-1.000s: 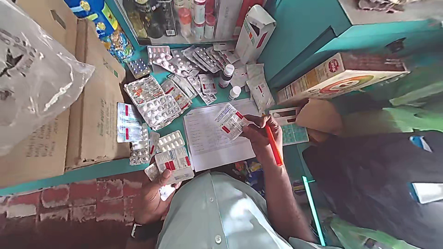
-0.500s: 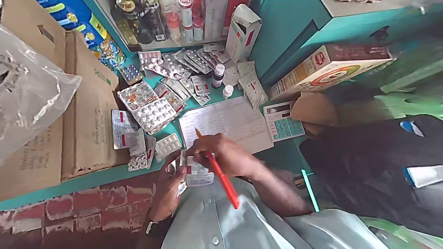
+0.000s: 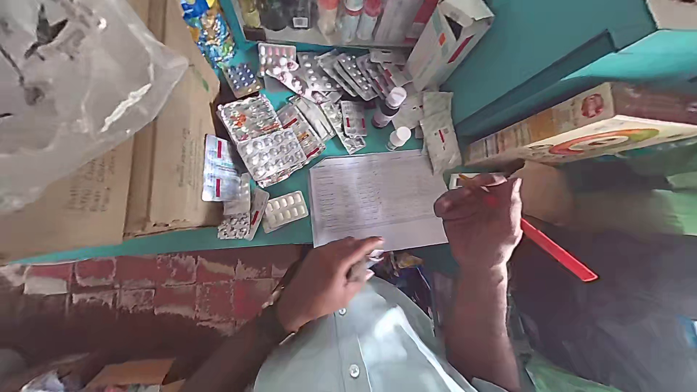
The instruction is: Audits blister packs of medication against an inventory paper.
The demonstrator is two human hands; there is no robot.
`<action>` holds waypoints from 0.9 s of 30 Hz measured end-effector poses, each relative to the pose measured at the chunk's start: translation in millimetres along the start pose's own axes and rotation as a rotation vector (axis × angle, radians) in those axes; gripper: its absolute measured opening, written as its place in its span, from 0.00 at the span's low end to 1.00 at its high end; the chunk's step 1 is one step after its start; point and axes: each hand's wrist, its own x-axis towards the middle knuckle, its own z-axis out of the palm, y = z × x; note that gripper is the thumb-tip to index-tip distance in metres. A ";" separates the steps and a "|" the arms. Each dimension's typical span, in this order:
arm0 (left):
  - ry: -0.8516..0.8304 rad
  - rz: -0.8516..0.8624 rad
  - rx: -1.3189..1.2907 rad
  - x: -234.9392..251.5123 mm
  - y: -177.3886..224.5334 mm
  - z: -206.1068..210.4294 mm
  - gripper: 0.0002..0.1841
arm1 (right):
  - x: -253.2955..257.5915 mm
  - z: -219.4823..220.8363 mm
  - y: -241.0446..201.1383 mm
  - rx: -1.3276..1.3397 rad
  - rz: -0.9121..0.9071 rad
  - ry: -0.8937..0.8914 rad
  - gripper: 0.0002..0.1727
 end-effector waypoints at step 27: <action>-0.636 -0.629 0.180 79.9 2.0 28.3 0.41 | -5.8 4.6 92.3 -0.688 -0.076 -0.107 0.03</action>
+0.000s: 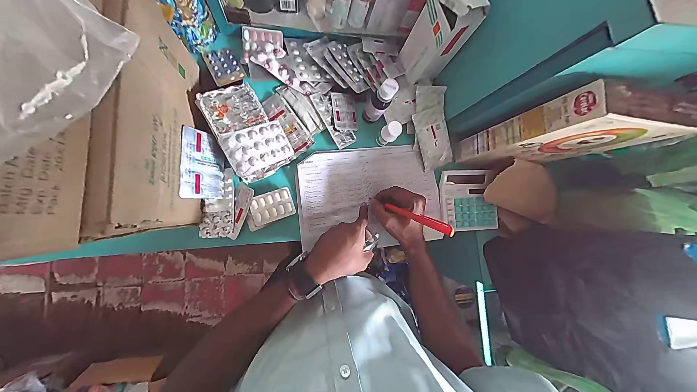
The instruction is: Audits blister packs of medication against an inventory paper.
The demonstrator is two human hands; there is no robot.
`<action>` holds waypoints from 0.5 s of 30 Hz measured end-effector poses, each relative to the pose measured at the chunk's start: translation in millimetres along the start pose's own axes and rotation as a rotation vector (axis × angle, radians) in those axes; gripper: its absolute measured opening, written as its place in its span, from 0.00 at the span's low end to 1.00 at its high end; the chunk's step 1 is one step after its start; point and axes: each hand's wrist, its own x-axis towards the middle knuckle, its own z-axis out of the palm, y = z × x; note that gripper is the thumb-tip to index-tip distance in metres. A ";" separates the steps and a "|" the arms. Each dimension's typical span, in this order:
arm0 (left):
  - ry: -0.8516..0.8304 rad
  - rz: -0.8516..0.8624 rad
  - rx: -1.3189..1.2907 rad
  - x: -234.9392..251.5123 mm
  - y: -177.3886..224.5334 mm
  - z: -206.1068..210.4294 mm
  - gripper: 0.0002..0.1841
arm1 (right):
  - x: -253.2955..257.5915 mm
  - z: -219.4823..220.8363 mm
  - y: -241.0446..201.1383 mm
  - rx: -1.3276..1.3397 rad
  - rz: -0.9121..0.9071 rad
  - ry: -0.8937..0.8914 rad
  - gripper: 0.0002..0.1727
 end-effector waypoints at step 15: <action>0.032 0.121 -0.029 -11.1 -3.2 3.7 0.51 | 10.9 -25.3 13.0 0.653 0.210 0.052 0.07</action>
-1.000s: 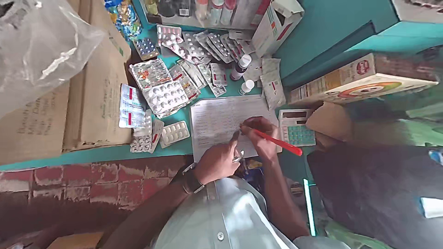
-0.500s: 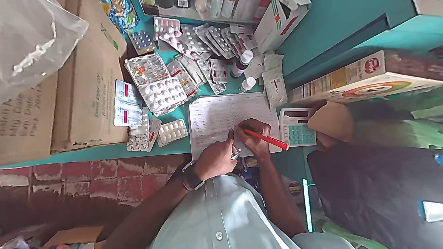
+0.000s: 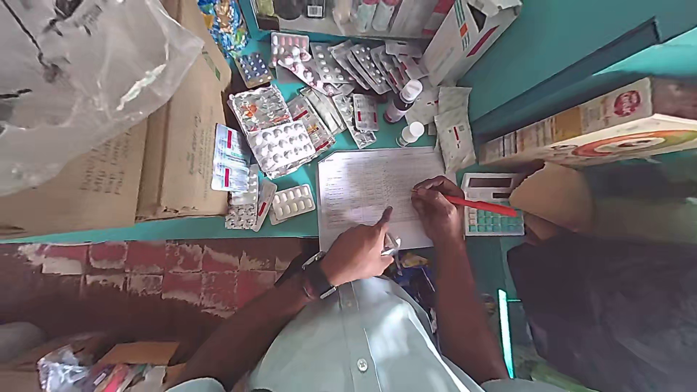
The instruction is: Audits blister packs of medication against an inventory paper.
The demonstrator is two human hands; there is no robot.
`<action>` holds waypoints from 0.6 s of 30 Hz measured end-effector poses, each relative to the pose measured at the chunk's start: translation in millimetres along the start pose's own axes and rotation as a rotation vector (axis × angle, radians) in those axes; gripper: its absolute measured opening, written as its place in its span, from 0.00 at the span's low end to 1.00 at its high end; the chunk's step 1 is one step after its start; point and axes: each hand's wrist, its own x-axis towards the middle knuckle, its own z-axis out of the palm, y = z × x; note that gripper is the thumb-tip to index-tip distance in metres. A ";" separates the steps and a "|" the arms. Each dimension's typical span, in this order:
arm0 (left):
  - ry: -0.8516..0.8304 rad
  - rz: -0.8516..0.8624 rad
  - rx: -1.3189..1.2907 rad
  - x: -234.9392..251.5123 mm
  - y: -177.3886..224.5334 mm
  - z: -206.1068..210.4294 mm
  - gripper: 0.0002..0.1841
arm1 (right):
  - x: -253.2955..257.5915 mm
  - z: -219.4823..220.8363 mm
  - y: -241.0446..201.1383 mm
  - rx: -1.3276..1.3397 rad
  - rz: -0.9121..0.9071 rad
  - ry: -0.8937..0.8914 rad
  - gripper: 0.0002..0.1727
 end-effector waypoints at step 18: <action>1.155 0.223 -1.378 -142.7 -96.8 25.4 0.23 | -20.1 23.9 -80.0 0.004 -0.083 -0.078 0.30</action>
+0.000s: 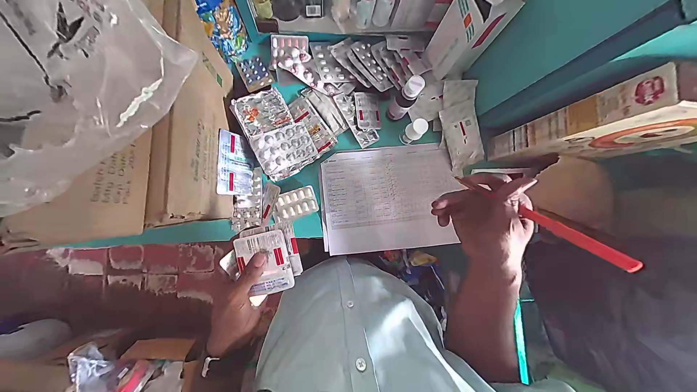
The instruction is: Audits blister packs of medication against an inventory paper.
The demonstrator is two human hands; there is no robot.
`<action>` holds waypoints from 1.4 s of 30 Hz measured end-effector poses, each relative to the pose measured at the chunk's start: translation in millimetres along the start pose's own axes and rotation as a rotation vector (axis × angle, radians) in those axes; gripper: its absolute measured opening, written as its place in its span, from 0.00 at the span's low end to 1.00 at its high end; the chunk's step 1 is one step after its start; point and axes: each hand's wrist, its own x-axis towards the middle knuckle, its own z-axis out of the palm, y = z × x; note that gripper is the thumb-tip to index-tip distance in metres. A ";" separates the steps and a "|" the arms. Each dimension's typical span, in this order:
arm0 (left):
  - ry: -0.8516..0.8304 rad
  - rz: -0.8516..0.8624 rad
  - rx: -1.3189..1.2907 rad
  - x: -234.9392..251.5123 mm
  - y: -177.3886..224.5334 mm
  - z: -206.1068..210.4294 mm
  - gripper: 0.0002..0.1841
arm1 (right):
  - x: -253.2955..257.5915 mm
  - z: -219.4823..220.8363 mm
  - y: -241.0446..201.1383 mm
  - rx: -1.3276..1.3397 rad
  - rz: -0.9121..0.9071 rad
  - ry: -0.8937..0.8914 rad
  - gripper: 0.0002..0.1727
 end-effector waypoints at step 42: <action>-0.294 -0.319 -0.274 9.3 -52.5 42.7 0.19 | -32.1 98.7 26.7 -0.335 0.240 -0.248 0.17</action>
